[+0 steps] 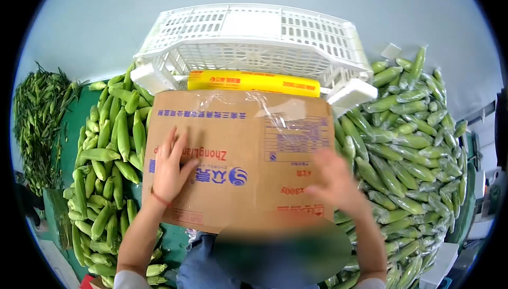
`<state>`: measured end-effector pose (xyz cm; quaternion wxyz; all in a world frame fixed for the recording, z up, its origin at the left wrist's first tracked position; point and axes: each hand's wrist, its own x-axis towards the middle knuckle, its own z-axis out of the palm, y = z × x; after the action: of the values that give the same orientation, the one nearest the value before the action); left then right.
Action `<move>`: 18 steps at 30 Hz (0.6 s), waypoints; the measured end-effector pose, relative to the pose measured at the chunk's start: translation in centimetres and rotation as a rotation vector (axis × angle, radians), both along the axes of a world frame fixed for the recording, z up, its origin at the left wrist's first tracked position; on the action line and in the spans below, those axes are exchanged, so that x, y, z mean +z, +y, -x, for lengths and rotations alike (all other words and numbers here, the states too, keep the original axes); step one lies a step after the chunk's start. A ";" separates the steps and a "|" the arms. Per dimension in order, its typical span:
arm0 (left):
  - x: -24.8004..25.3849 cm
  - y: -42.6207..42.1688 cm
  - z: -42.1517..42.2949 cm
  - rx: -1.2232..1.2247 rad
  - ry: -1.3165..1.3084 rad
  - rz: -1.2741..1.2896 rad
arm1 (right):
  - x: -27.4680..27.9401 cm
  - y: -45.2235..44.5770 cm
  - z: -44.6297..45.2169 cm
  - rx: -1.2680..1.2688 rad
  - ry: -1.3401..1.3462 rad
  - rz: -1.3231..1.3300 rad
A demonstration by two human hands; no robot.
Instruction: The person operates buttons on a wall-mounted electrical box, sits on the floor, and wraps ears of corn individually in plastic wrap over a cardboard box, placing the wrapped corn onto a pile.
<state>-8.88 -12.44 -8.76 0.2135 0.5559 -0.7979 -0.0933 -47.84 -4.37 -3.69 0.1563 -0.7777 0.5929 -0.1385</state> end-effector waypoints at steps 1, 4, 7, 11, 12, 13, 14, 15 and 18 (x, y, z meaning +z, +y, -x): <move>0.2 -2.4 0.3 0.028 -0.002 0.049 | -1.2 -1.5 -2.8 0.003 -0.026 0.044; -0.5 -10.3 -0.8 -0.049 -0.152 0.356 | -5.6 -8.5 -5.0 -0.125 -0.101 0.257; -0.3 -15.2 -1.4 -0.366 -0.025 0.260 | -5.6 -11.8 -5.6 -0.240 -0.272 0.243; -0.6 -13.1 -1.5 -0.167 0.260 0.048 | -3.2 -9.1 -4.8 -0.317 -0.539 0.177; -0.6 -11.8 -1.8 -0.121 0.246 -0.015 | -2.5 -7.6 -4.4 -0.297 -0.598 0.158; -0.4 -10.9 -2.2 -0.200 0.010 0.058 | -2.0 -6.3 -4.2 -0.340 -0.614 0.112; 0.5 -9.7 -1.5 -0.234 0.029 0.105 | -1.7 -5.1 -4.3 -0.381 -0.631 0.062; -0.4 -9.6 -0.8 -0.240 0.073 0.273 | -1.6 -3.9 -4.7 -0.392 -0.645 0.026; -1.8 -11.9 0.9 -0.317 0.095 0.436 | -1.0 -1.6 -6.5 -0.377 -0.698 0.006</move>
<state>-9.75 -24.37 -10.59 0.3481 0.3599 -0.8653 0.0226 -41.32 -5.98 -4.73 0.3179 -0.5620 0.6360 -0.4226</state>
